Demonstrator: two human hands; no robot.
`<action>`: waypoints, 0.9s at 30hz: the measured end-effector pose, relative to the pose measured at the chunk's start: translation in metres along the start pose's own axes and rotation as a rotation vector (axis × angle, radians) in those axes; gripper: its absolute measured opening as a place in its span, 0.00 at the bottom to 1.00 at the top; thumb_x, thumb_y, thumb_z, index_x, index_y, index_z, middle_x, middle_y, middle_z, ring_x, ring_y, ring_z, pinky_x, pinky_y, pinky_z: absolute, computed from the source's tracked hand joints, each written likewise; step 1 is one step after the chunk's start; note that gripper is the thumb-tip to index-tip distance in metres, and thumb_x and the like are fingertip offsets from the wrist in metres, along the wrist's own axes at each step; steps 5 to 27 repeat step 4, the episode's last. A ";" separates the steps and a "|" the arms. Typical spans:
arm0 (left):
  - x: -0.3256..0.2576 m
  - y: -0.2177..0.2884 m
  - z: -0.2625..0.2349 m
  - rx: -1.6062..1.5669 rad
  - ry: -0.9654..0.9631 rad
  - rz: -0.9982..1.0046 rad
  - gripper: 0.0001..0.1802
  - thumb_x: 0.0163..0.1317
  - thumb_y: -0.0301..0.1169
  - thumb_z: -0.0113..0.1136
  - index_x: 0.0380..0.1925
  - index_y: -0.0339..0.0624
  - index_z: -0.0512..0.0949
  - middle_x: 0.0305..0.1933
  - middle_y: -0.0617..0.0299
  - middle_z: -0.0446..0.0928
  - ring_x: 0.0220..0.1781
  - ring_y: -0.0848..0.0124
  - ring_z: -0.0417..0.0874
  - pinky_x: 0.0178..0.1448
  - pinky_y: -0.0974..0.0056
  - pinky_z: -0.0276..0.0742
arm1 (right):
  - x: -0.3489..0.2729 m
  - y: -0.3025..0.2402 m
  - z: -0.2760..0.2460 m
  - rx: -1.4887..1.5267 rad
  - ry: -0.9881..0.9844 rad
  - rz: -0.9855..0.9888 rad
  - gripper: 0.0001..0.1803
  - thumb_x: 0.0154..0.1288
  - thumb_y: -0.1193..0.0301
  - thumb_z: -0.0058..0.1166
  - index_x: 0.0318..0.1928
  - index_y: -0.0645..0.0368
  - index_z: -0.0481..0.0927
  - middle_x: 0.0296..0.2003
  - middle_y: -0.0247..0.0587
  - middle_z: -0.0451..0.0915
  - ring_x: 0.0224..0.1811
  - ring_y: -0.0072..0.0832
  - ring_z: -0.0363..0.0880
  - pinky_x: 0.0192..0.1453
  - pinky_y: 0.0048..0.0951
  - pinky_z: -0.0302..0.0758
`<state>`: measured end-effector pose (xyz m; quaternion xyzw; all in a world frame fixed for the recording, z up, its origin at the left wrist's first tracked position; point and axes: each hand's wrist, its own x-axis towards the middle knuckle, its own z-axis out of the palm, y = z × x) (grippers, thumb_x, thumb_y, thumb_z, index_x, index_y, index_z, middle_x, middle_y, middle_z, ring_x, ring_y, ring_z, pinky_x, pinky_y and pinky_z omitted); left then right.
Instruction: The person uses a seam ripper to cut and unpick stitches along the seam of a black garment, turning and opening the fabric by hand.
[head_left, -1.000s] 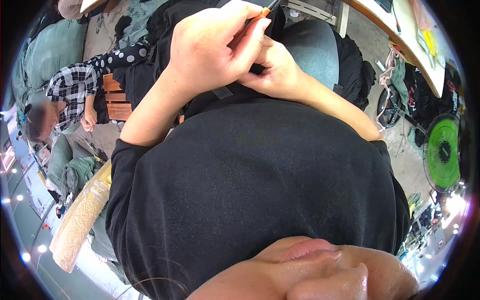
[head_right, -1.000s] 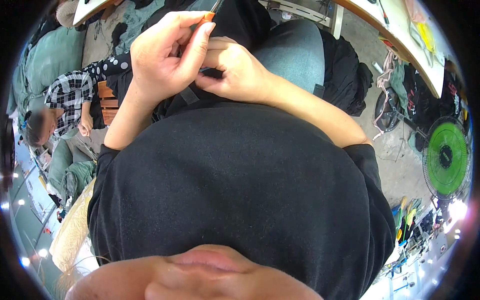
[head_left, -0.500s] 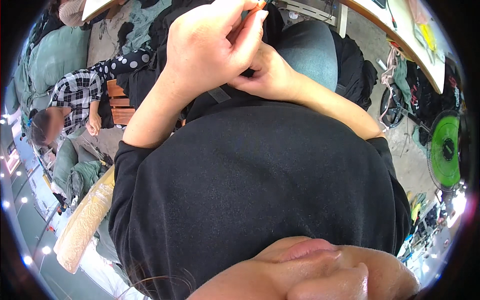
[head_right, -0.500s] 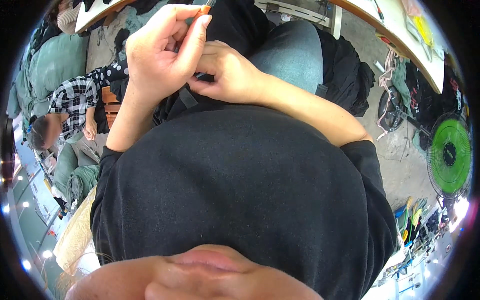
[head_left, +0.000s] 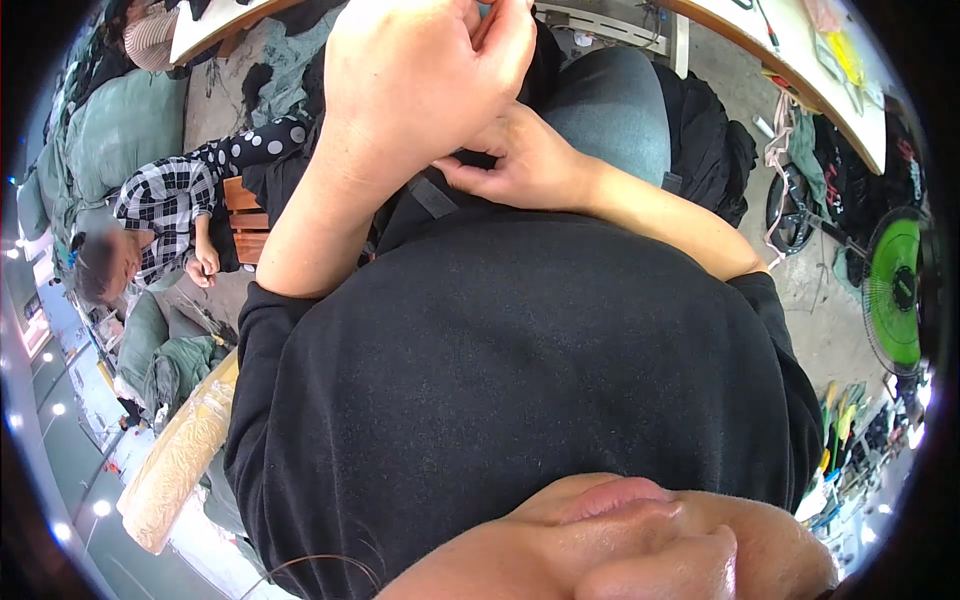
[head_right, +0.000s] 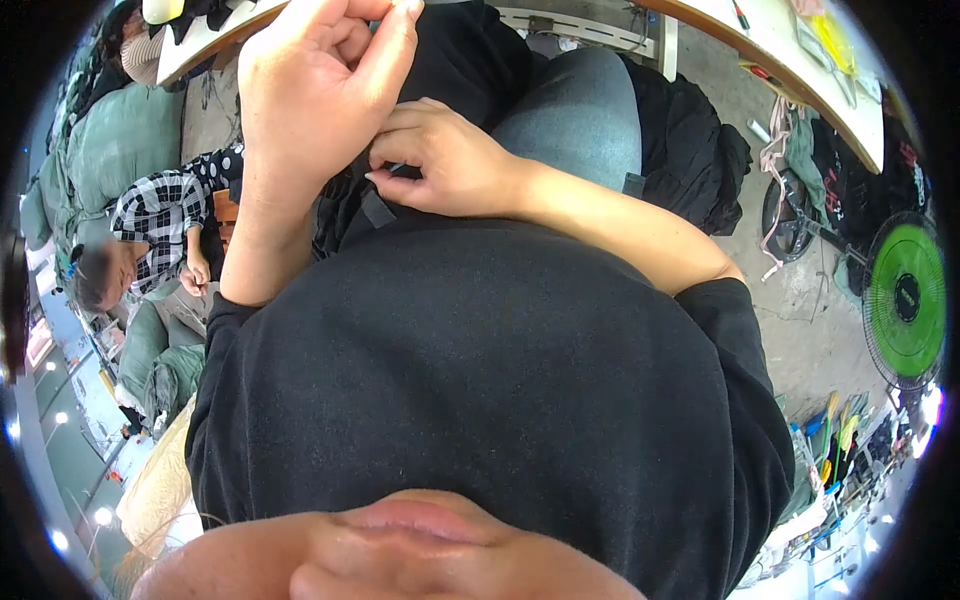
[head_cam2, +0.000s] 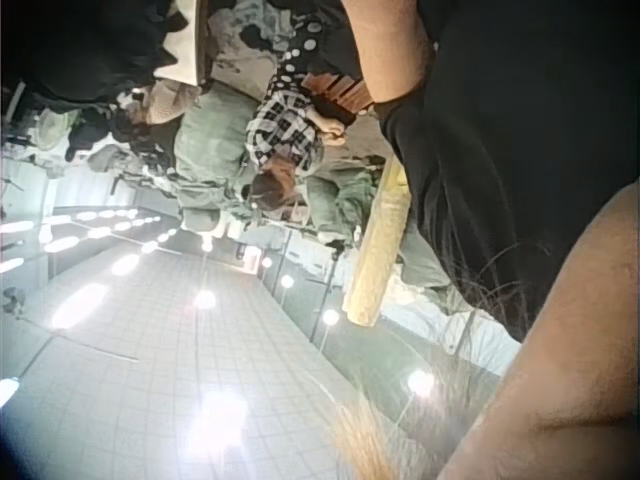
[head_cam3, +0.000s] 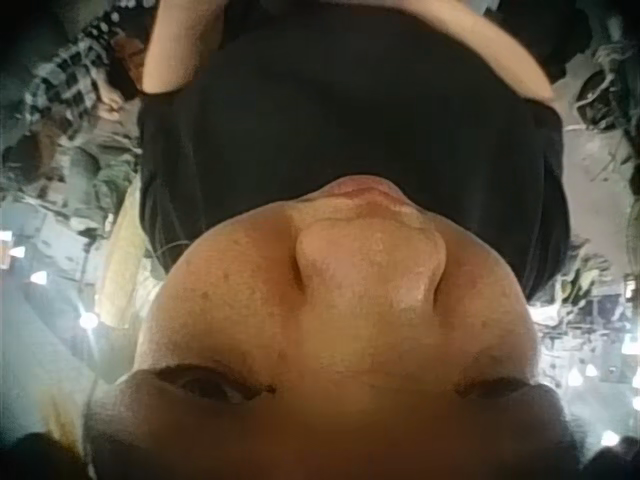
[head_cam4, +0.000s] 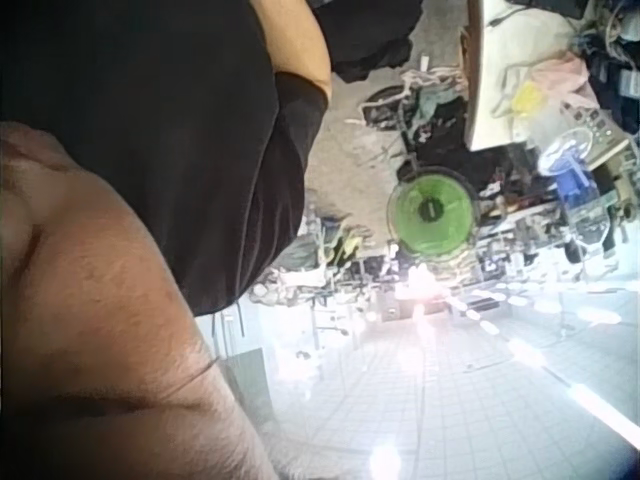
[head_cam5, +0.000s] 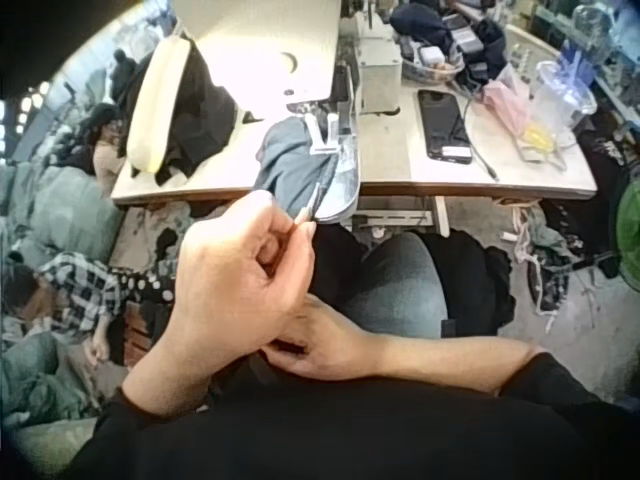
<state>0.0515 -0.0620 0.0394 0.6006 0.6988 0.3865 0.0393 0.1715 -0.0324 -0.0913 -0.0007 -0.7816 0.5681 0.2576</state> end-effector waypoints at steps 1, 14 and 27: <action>0.001 0.002 0.000 0.005 -0.009 -0.037 0.11 0.61 0.23 0.69 0.25 0.36 0.75 0.15 0.57 0.70 0.13 0.68 0.70 0.22 0.64 0.65 | 0.000 -0.002 -0.002 -0.048 -0.009 -0.020 0.07 0.61 0.70 0.65 0.37 0.59 0.83 0.38 0.38 0.83 0.45 0.38 0.82 0.58 0.40 0.74; 0.008 -0.004 0.004 0.018 0.019 0.066 0.12 0.62 0.23 0.69 0.25 0.35 0.74 0.14 0.57 0.71 0.13 0.69 0.71 0.21 0.64 0.65 | 0.000 -0.008 -0.007 -0.102 -0.054 -0.001 0.08 0.62 0.68 0.64 0.37 0.59 0.83 0.38 0.39 0.83 0.46 0.37 0.82 0.59 0.40 0.73; 0.008 -0.004 0.004 0.018 0.019 0.066 0.12 0.62 0.23 0.69 0.25 0.35 0.74 0.14 0.57 0.71 0.13 0.69 0.71 0.21 0.64 0.65 | 0.000 -0.008 -0.007 -0.102 -0.054 -0.001 0.08 0.62 0.68 0.64 0.37 0.59 0.83 0.38 0.39 0.83 0.46 0.37 0.82 0.59 0.40 0.73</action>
